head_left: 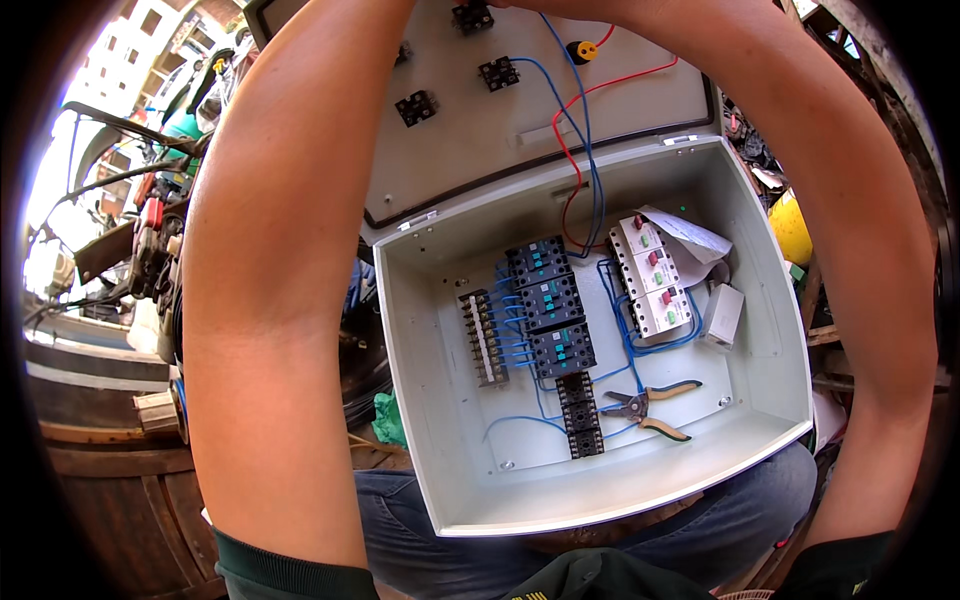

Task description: The person strips the insulation from blue wires using pliers and inserts them into terminal blocks inside an open electrical box. They use a screwdriver to tighten the terminals and secure the connections.

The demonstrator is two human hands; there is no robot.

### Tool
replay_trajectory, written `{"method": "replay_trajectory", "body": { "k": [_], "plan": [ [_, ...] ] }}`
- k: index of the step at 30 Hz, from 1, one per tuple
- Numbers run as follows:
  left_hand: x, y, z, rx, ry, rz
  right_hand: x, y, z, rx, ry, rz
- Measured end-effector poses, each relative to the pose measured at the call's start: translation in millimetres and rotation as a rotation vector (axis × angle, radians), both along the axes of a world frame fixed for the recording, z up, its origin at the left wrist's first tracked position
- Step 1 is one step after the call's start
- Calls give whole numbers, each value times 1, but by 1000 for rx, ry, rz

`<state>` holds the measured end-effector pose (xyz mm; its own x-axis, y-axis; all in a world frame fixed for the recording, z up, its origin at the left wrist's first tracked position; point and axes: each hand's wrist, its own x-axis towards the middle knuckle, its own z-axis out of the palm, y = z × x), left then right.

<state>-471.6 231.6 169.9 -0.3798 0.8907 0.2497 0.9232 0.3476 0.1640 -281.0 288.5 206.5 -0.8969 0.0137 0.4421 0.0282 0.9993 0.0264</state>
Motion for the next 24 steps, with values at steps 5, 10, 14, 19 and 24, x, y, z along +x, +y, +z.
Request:
{"method": "replay_trajectory", "body": {
  "k": [5, 10, 14, 19, 24],
  "plan": [
    [-4, -21, 1, -27, 6, 48, -5, -7, -19, -6, 163, 173],
    [-4, -18, -2, -12, -4, 41, -2, -2, -3, -96, -45, 86],
    [-2, -13, 0, 17, -13, 24, 3, -1, 3, -23, -66, 106],
    [-9, -36, -5, -26, -10, 92, -9, -13, -30, -98, 250, 235],
    [-7, -14, -5, 68, -43, 23, 1, -2, 2, -81, -47, 152]
  ]
}}
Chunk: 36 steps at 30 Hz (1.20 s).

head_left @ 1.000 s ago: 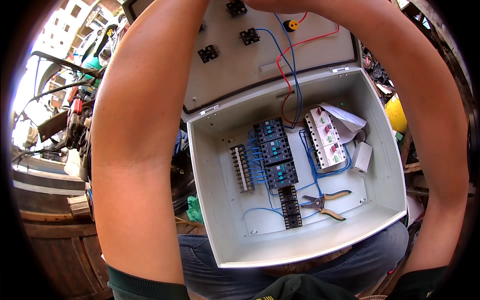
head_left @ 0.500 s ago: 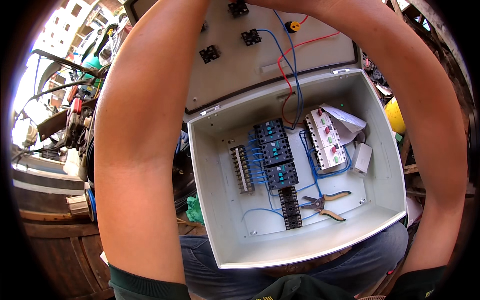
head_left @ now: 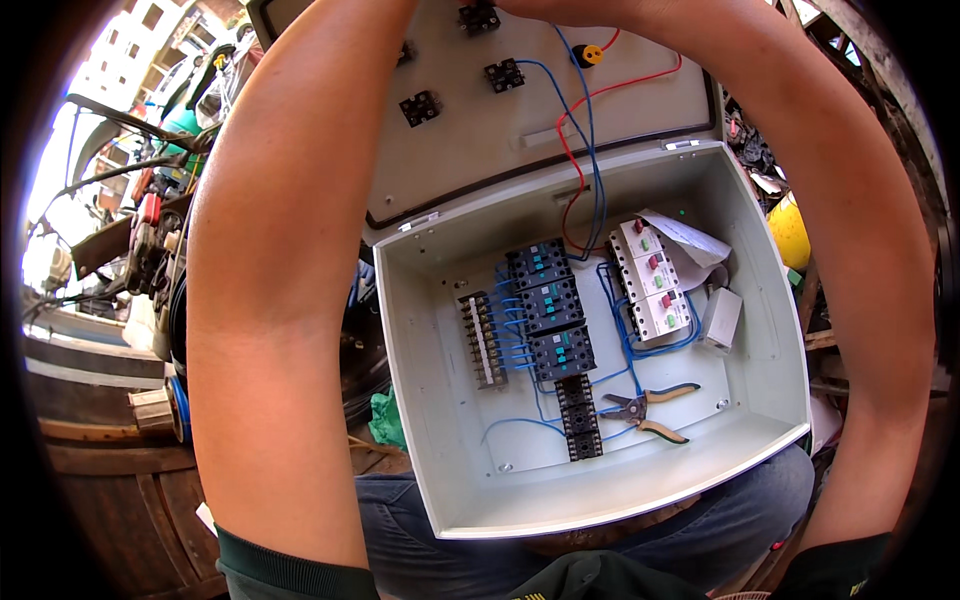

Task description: The person strips the insulation from blue wires using pliers and inserts them into terminal blocks inside an open electrical box. They use a screwdriver to tighten the terminals and secure the connections.

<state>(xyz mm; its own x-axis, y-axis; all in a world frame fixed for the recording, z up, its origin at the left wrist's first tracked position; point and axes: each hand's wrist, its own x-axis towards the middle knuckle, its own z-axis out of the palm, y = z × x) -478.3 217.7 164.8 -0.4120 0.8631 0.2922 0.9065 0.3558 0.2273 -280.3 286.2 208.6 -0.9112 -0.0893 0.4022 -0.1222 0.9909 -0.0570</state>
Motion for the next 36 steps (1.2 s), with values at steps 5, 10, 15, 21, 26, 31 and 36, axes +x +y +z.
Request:
{"method": "replay_trajectory", "body": {
  "k": [5, 10, 15, 21, 26, 31, 36],
  "plan": [
    [-4, -5, -7, 81, -24, -3, -8, -8, 1, 29, 17, -99],
    [-3, -25, -16, 282, -80, 6, -16, -8, 7, 282, 31, -44],
    [13, -38, -65, 353, 156, -47, -29, 2, 17, 806, -46, 11],
    [17, -35, -76, 311, 255, 181, -48, -1, 17, 1179, -41, 193],
    [18, -32, -83, 389, 321, 187, -47, -13, 14, 1110, -162, 54],
    [14, -31, -88, 420, 425, 200, -60, -8, 1, 910, -149, -175],
    [15, -29, -86, 373, 412, 226, -55, 7, -6, 582, -33, -296]
  ]
}}
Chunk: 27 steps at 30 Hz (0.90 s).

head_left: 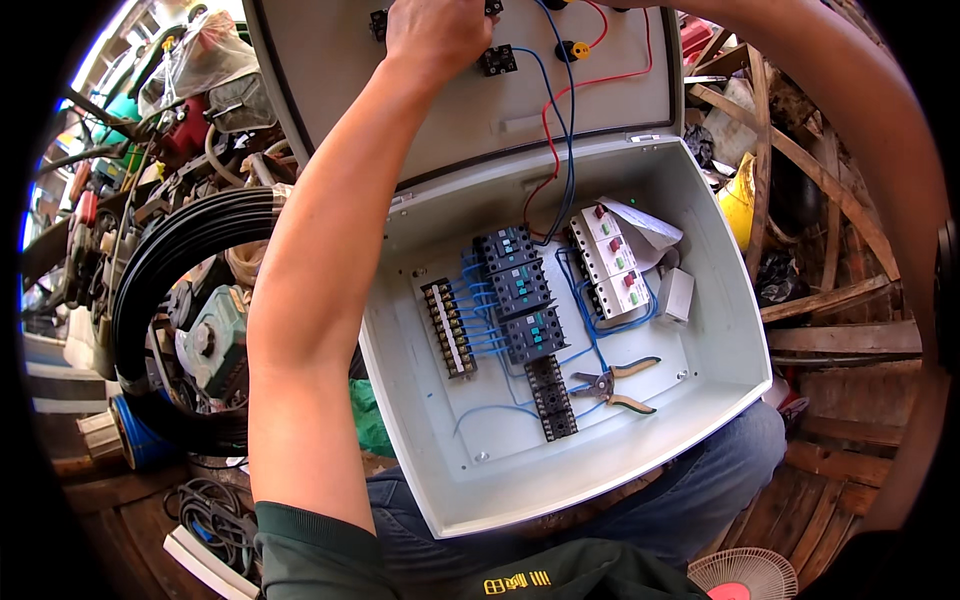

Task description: The person strips the insulation from blue wires using pliers and inserts them into terminal blocks inside an open electrical box. They use a screwdriver to tighten the terminals and secure the connections.

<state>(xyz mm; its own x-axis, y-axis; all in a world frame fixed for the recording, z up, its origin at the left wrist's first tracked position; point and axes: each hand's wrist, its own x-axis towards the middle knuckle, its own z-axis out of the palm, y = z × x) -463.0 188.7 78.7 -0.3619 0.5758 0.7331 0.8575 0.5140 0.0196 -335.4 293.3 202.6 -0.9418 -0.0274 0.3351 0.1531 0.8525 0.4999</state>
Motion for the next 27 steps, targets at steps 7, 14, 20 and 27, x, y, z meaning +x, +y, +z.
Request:
{"method": "replay_trajectory", "body": {
  "k": [7, 14, 20, 27],
  "plan": [
    [2, 3, 1, 30, -40, -58, -2, -16, 14, 588, -381, 298],
    [0, 8, -3, 95, -38, -127, 3, -32, 7, 154, -142, 118],
    [7, 2, 0, 40, -26, -13, 23, -35, 22, -143, -140, 75],
    [34, -36, 2, 172, 231, -122, 173, 38, -69, -718, -303, 116]
  ]
}}
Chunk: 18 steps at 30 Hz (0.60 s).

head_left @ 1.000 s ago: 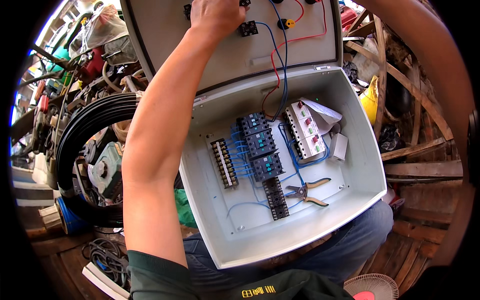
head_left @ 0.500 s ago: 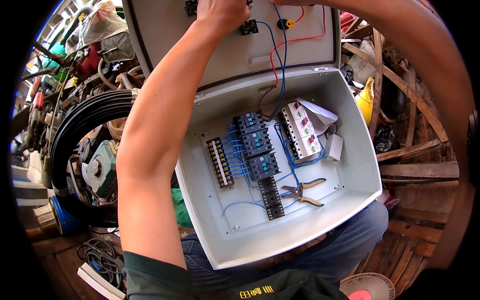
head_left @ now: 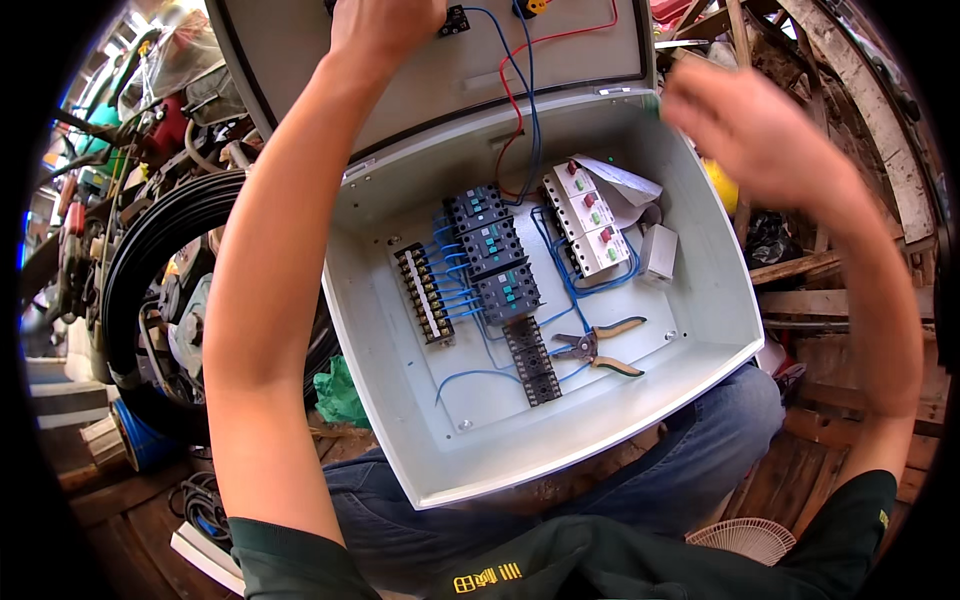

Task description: The person strips the insulation from blue wires using pliers and inserts them into terminal blocks inside an open electrical box. They use a screwdriver to tighten the terminals and secure the connections.

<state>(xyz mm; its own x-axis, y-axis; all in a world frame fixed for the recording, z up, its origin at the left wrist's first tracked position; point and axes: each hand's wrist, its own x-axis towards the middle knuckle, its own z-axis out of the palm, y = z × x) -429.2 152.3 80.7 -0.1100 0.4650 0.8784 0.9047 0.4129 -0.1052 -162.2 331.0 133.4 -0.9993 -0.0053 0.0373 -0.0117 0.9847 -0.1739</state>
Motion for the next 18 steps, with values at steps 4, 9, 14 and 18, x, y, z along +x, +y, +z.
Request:
{"method": "replay_trajectory", "body": {
  "k": [4, 9, 14, 18],
  "plan": [
    [33, 4, -49, -126, -548, -148, 91, -13, -95, -113, -755, -240],
    [79, 41, -58, -367, -1020, 102, 111, -10, -195, -75, -976, -181],
    [68, 54, -55, -472, -1077, 278, 73, -20, -191, 103, -869, 51],
    [45, 55, -79, -245, -1114, 18, -6, -15, -161, -393, -241, -184]
  ]
}}
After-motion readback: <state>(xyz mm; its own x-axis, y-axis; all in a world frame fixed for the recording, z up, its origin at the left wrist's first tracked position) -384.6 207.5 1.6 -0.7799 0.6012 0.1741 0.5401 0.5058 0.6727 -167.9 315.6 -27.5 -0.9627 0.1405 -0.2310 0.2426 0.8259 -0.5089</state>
